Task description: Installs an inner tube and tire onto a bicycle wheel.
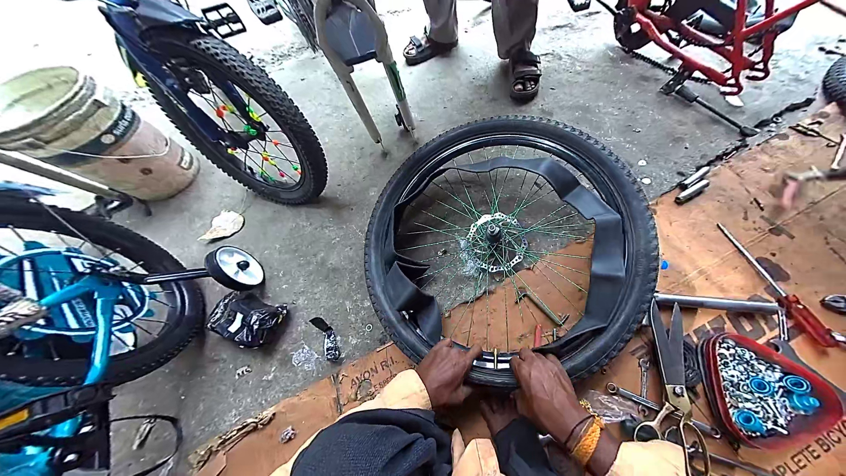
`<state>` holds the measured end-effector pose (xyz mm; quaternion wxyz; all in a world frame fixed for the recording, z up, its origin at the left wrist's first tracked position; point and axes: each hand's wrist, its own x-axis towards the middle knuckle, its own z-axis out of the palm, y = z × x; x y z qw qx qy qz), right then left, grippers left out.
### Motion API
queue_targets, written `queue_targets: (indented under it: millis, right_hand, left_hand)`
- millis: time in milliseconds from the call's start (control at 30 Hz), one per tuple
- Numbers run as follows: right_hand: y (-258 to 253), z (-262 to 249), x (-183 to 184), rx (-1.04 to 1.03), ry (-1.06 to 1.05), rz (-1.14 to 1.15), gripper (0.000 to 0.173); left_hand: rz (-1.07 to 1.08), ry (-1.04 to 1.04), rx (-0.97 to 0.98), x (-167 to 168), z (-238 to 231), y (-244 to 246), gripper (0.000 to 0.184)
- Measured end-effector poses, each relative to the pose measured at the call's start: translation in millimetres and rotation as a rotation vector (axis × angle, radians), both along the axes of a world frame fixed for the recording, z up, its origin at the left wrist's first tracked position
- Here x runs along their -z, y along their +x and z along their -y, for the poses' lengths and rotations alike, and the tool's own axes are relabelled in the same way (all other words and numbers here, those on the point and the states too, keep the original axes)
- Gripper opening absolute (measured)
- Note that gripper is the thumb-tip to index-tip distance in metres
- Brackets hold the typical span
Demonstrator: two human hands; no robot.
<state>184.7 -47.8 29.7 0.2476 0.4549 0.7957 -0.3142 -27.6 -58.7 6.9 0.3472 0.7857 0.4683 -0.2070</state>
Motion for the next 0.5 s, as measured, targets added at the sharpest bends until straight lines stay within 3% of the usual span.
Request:
queue_targets:
  millis: [133,333,500]
  right_hand:
    - [-2.4,-5.1,-2.0,0.01,-0.025,0.025,0.039]
    - [-13.2,-13.0,-13.6,-0.037,-0.129,0.196,0.036]
    - [-9.7,-7.9,-7.9,-0.035,-0.068,0.152,0.044]
  left_hand:
    - [0.019,-0.066,0.095,3.8,-6.4,-0.4,0.038]
    - [0.003,-0.084,0.138,3.3,-9.4,3.6,0.033]
    - [0.048,-0.051,0.127,5.3,-9.6,1.3,0.036]
